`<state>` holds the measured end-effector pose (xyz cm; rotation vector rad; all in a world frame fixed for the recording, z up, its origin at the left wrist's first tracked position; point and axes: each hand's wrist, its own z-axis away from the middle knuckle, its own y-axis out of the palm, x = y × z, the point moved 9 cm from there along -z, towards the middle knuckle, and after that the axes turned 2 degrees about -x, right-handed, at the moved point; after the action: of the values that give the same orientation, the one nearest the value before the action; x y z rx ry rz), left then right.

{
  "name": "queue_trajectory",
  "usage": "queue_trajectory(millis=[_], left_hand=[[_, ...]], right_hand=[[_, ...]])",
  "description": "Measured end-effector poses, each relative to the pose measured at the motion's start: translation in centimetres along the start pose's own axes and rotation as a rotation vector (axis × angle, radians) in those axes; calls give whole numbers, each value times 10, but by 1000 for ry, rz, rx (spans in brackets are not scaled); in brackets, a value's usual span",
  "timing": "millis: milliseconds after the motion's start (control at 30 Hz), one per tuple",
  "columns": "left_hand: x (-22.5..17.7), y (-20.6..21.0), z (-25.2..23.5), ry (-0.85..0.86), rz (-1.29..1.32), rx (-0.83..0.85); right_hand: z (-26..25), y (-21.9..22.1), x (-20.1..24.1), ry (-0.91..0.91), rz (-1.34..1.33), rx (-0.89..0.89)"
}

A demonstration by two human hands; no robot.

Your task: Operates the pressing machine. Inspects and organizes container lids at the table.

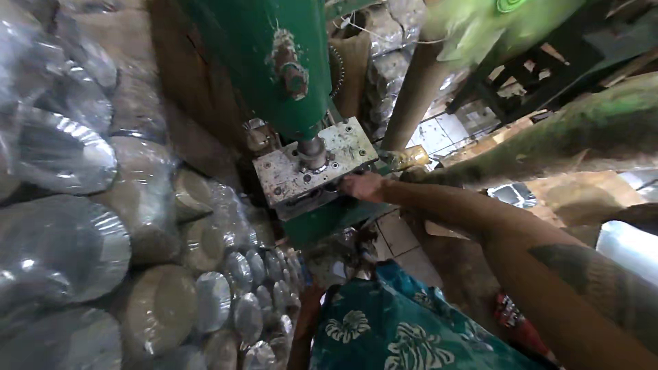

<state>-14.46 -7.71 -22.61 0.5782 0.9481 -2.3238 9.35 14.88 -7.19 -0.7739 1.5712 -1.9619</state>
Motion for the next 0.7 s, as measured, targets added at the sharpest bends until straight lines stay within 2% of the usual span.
queue_trajectory(millis=[33, 67, 167, 233, 333, 467, 533, 600, 633, 700], left_hand=[[3, -3, 1, 0, -27, 9], [8, -8, 3, -47, 64, -6], [18, -25, 11, -133, 235, -94], [22, -35, 15, -161, 244, -133], [25, -37, 24, -187, 300, -179], [36, -32, 40, -219, 373, -265], [49, -10, 45, -279, 377, -212], [62, 15, 41, -300, 306, -116], [64, 25, 43, -295, 271, -67], [64, 36, 48, -286, 283, -22]], right_hand=[[-1, -2, 0, 1, 10, 28], [1, -2, -1, -1, 17, 46], [2, 0, 8, -24, 43, -33], [-27, -3, 47, -18, -1, 14], [-84, -6, 101, 83, -207, 173], [-88, -11, 100, 47, -116, 308], [-89, -4, 107, 62, -79, 271], [-71, -4, 110, 62, -92, 176], [-45, -17, 114, 49, -156, 166], [32, -76, 122, 10, -373, 260]])
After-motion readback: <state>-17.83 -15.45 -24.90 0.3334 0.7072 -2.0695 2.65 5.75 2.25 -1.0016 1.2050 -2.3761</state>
